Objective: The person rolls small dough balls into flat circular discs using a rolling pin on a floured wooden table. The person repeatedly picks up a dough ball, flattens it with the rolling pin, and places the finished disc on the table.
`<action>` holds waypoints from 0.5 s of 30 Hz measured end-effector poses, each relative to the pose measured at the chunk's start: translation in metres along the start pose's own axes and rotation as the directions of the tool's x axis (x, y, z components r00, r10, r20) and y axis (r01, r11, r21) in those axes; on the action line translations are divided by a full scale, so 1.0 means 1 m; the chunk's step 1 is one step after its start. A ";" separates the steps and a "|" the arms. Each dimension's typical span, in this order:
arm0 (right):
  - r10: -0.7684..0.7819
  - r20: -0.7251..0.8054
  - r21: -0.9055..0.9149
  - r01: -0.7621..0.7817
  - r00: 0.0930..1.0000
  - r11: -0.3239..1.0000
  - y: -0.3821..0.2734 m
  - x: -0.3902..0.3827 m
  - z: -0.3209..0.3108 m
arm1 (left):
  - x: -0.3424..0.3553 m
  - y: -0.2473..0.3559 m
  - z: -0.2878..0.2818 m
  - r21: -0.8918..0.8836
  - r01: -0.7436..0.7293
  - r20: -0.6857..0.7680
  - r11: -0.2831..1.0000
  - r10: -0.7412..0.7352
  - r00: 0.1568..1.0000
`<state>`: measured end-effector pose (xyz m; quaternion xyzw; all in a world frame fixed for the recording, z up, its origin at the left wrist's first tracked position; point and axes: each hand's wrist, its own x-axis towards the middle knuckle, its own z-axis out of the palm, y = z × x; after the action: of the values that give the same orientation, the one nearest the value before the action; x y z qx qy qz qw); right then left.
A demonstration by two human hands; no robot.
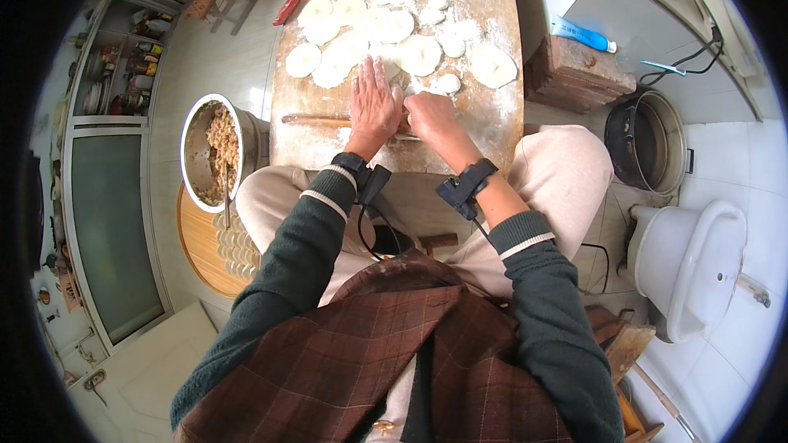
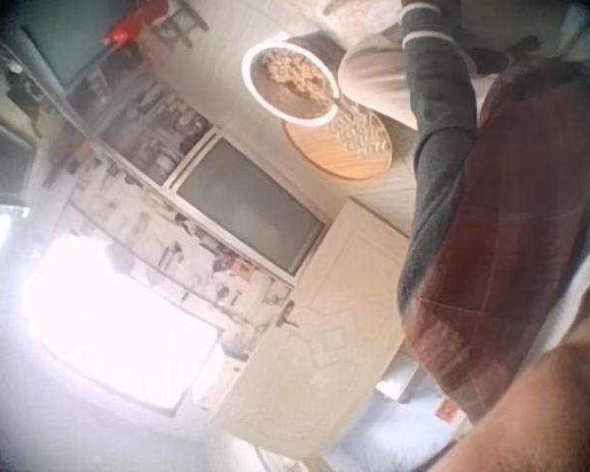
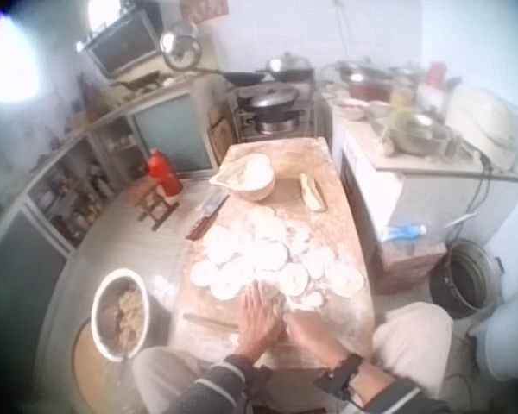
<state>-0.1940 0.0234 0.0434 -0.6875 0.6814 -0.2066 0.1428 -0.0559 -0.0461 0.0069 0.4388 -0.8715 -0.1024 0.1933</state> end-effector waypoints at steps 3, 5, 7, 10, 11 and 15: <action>0.138 0.041 0.038 -0.140 0.990 0.989 0.002 0.002 0.001 | -0.024 0.000 -0.006 0.023 -0.002 0.073 1.000 0.000 0.997; 0.215 -0.014 0.089 -0.213 0.976 0.973 0.003 0.003 0.003 | -0.050 -0.001 -0.015 0.091 -0.041 0.159 0.995 0.026 0.987; 0.223 0.050 0.060 -0.226 0.974 0.972 0.006 0.002 0.003 | -0.058 -0.002 -0.019 0.091 -0.068 0.192 0.993 0.050 0.980; 0.122 0.193 -0.038 -0.117 0.974 0.992 0.006 0.000 0.002 | -0.034 -0.002 -0.011 0.054 -0.103 0.065 0.993 0.100 0.993; 0.097 0.174 -0.061 -0.088 0.980 0.994 0.006 0.000 0.002 | -0.017 -0.001 -0.005 0.046 -0.074 0.042 0.996 0.072 0.996; 0.117 0.110 -0.024 -0.115 0.987 0.993 0.004 0.003 0.000 | 0.005 0.002 0.003 0.025 0.017 0.042 1.000 -0.018 0.999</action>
<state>-0.1976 0.0199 0.0415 -0.6583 0.7131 -0.1531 0.1862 -0.0614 -0.0489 0.0066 0.4464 -0.8728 -0.1027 0.1686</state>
